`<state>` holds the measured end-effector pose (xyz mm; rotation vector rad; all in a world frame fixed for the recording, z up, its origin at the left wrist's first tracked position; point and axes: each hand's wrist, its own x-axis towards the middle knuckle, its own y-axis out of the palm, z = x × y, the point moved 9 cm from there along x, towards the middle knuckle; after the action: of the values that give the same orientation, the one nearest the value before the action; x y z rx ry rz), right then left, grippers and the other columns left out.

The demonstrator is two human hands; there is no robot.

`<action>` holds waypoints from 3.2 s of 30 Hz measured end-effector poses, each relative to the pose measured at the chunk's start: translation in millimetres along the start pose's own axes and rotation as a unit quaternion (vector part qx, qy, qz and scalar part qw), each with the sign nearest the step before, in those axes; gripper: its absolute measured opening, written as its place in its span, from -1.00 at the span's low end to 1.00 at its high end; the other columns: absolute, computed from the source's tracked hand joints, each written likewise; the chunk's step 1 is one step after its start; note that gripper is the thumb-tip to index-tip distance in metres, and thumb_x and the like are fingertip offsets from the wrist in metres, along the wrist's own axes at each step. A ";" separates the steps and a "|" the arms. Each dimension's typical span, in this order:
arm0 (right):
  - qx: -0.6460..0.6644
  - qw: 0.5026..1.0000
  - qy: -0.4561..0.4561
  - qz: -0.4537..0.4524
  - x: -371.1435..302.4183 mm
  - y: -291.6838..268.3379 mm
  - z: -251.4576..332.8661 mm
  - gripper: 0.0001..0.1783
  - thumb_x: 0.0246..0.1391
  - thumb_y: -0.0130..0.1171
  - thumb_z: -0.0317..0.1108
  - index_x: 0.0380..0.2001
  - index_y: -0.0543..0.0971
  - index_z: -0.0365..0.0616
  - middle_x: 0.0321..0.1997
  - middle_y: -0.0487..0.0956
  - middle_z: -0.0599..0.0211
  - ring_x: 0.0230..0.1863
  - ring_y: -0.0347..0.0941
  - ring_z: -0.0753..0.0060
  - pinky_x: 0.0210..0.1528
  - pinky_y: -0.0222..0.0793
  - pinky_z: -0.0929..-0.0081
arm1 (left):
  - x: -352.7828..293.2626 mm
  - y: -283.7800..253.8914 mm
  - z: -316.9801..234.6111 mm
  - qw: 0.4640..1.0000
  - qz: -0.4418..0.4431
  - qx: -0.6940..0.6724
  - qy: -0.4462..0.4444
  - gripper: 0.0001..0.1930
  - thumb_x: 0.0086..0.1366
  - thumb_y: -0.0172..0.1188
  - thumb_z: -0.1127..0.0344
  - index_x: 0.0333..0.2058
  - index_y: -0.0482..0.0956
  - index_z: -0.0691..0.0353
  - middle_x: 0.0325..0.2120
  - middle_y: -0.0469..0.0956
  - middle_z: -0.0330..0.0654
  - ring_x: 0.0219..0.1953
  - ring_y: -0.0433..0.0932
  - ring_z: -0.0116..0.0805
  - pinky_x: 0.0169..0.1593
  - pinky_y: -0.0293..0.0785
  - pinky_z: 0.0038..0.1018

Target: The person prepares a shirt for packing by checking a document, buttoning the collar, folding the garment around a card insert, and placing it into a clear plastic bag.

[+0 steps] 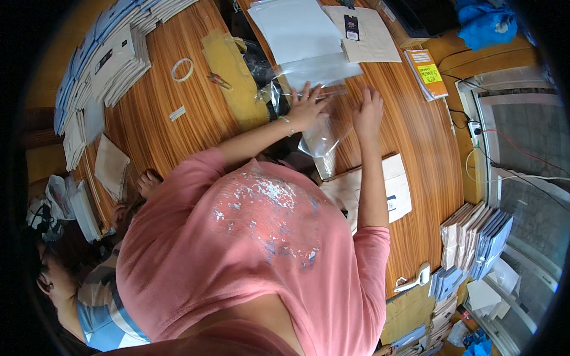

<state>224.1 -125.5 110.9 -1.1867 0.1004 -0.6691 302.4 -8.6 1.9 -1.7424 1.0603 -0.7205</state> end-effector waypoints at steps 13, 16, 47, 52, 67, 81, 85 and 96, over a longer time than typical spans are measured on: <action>-0.019 0.998 0.059 -0.005 -4.9 97.2 1.3 -0.41 0.15 -0.19 0.11 0.14 0.32 0.01 0.32 0.07 0.07 0.36 -0.11 0.09 0.30 -0.26 -0.06 | 65.2 -114.6 22.8 0.969 -0.131 0.009 0.211 -0.68 0.11 -0.03 0.50 -0.13 0.50 0.17 0.00 0.33 0.01 0.11 0.25 -0.03 0.12 0.22 -0.25; -0.096 0.995 0.017 0.022 -3.1 104.3 16.3 -0.37 0.14 -0.18 0.12 0.20 0.22 0.04 0.34 0.03 0.11 0.37 -0.15 0.11 0.30 -0.26 -0.05 | 104.4 -95.7 62.4 0.969 -0.121 0.154 0.152 -0.61 0.13 -0.03 0.44 -0.02 0.41 0.10 0.11 0.20 -0.01 0.14 0.20 -0.02 0.10 0.20 -0.13; -0.076 0.995 0.030 0.051 -3.5 95.4 11.8 -0.42 0.14 -0.15 0.04 0.15 0.30 -0.02 0.33 0.09 0.12 0.37 -0.11 0.17 0.32 -0.30 0.02 | 140.2 -59.7 48.1 0.842 -0.045 0.377 0.383 -0.92 0.03 0.05 0.31 -0.47 0.50 -0.04 -0.33 0.42 -0.36 -0.15 0.38 -0.40 -0.03 0.28 -0.35; -0.050 0.998 0.025 0.037 -3.2 90.6 12.8 -0.45 0.12 -0.10 -0.01 0.14 0.32 -0.01 0.32 0.10 0.11 0.36 -0.09 0.13 0.30 -0.27 -0.03 | 136.3 -81.6 43.6 0.860 -0.094 0.352 0.358 -0.95 0.03 0.05 0.33 -0.53 0.48 0.00 -0.38 0.40 -0.35 -0.19 0.39 -0.41 -0.14 0.31 -0.42; -0.059 0.979 -0.084 0.175 68.2 157.3 53.8 -0.32 0.06 -0.12 0.21 0.23 0.20 0.24 0.37 -0.05 0.06 0.40 -0.29 -0.04 0.19 -0.51 -0.42 | 153.7 -93.5 71.5 0.965 -0.086 0.028 0.247 -0.86 0.03 0.03 0.32 -0.56 0.50 0.24 -0.52 0.52 -0.03 -0.41 0.52 -0.03 -0.28 0.47 -0.19; -0.308 0.948 0.008 0.084 156.1 264.9 -44.4 -0.48 0.16 -0.21 -0.18 0.17 0.20 -0.15 0.20 0.24 0.32 0.27 0.04 0.28 0.30 -0.32 0.05 | 166.8 -105.2 86.7 0.978 -0.121 -0.122 0.119 -0.77 -0.01 0.07 0.24 -0.54 0.59 0.30 -0.51 0.55 0.09 -0.40 0.55 0.04 -0.29 0.45 -0.12; -0.059 0.989 0.013 -0.135 137.3 154.7 52.0 -0.42 -0.31 0.22 -0.27 -0.09 0.40 -0.10 0.13 0.28 0.14 0.20 0.10 0.03 0.22 -0.18 -0.05 | 154.5 -113.4 91.6 0.977 -0.084 -0.093 0.170 -0.84 0.05 0.05 0.31 -0.53 0.54 0.26 -0.38 0.48 -0.04 -0.25 0.48 -0.07 -0.21 0.40 -0.27; -0.066 0.990 0.061 0.107 126.6 153.4 38.3 -0.53 -0.16 0.10 -0.26 -0.10 0.45 -0.19 -0.01 0.34 0.07 0.01 0.22 0.05 0.03 0.12 0.02 | 147.2 -132.1 70.2 0.975 0.032 -0.008 0.220 -0.81 0.15 -0.02 0.32 -0.30 0.56 0.04 -0.26 0.40 -0.09 -0.08 0.41 -0.12 -0.06 0.39 -0.31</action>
<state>407.4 -129.4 24.9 -1.2406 0.3745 -0.5514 471.7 -86.5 98.4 -1.5878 1.4148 -1.0913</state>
